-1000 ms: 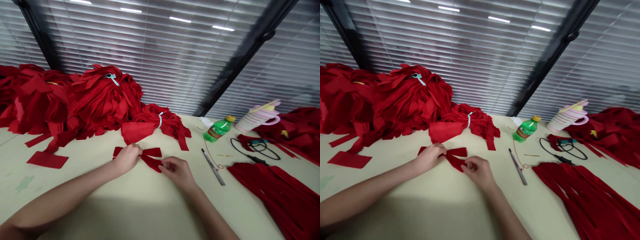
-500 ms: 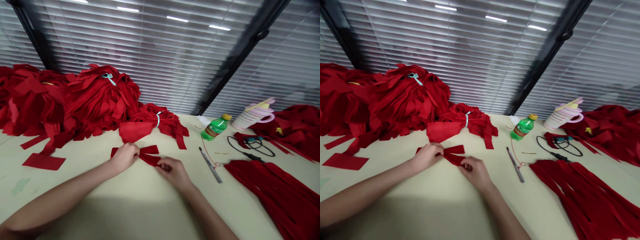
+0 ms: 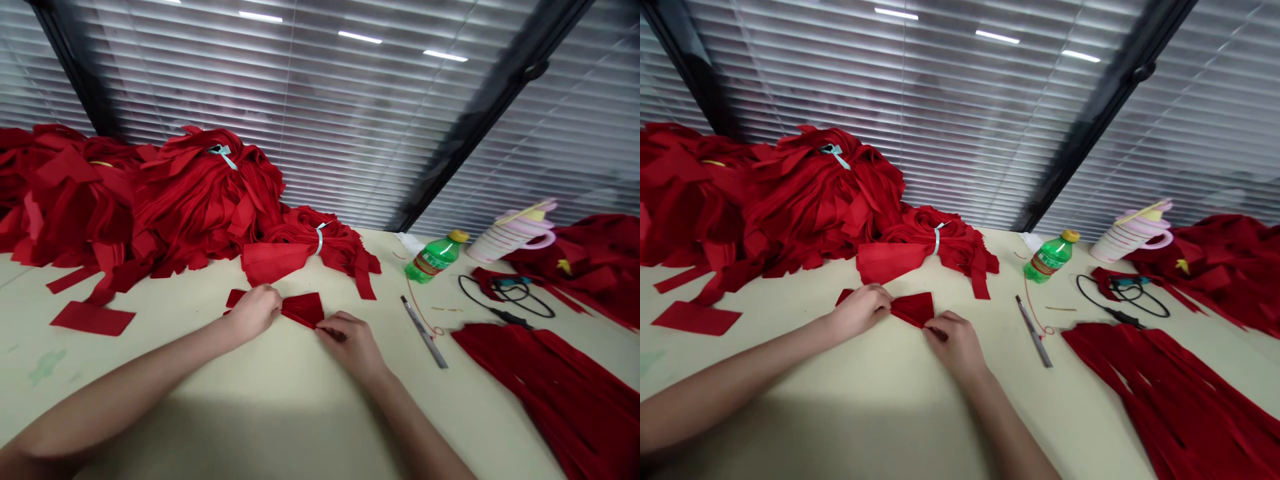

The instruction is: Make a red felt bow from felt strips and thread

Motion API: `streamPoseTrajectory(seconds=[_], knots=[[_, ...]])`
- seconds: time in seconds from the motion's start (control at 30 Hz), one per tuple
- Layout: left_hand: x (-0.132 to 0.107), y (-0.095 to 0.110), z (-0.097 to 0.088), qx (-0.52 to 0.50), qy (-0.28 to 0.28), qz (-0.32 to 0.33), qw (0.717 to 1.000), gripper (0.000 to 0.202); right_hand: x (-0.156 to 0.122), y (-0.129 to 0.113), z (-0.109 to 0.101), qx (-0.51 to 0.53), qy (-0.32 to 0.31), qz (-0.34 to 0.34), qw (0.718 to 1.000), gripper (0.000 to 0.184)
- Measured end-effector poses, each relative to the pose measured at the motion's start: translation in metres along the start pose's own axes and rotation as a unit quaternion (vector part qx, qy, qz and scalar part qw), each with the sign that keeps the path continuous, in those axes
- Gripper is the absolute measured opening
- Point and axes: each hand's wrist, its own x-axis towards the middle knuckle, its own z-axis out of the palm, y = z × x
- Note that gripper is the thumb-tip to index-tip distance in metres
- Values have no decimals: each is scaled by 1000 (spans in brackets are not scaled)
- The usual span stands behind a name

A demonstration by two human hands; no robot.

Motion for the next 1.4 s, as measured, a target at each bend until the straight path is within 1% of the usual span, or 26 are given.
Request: streamPoseTrajectory(seconds=[0.1, 0.23, 0.37, 0.57, 0.8, 1.4], knots=[[-1, 5, 1, 32, -8, -9, 999, 25, 0, 0, 0, 3, -5, -3, 1000, 15], [-2, 10, 2, 61, -14, -18, 998, 26, 0, -1, 1, 15, 11, 4, 1000, 11], [-3, 10, 1, 74, -19, -26, 997, 26, -1, 1, 2, 21, 17, 6, 1000, 10], [-4, 8, 5, 84, -22, -25, 996, 26, 1, 1, 2, 22, 6, 15, 1000, 11], [-4, 4, 8, 88, -21, -21, 996, 24, 1, 0, 1, 21, 7, 11, 1000, 11], [-3, 4, 3, 68, -21, -15, 997, 24, 2, -1, 2, 24, 4, 16, 1000, 10]])
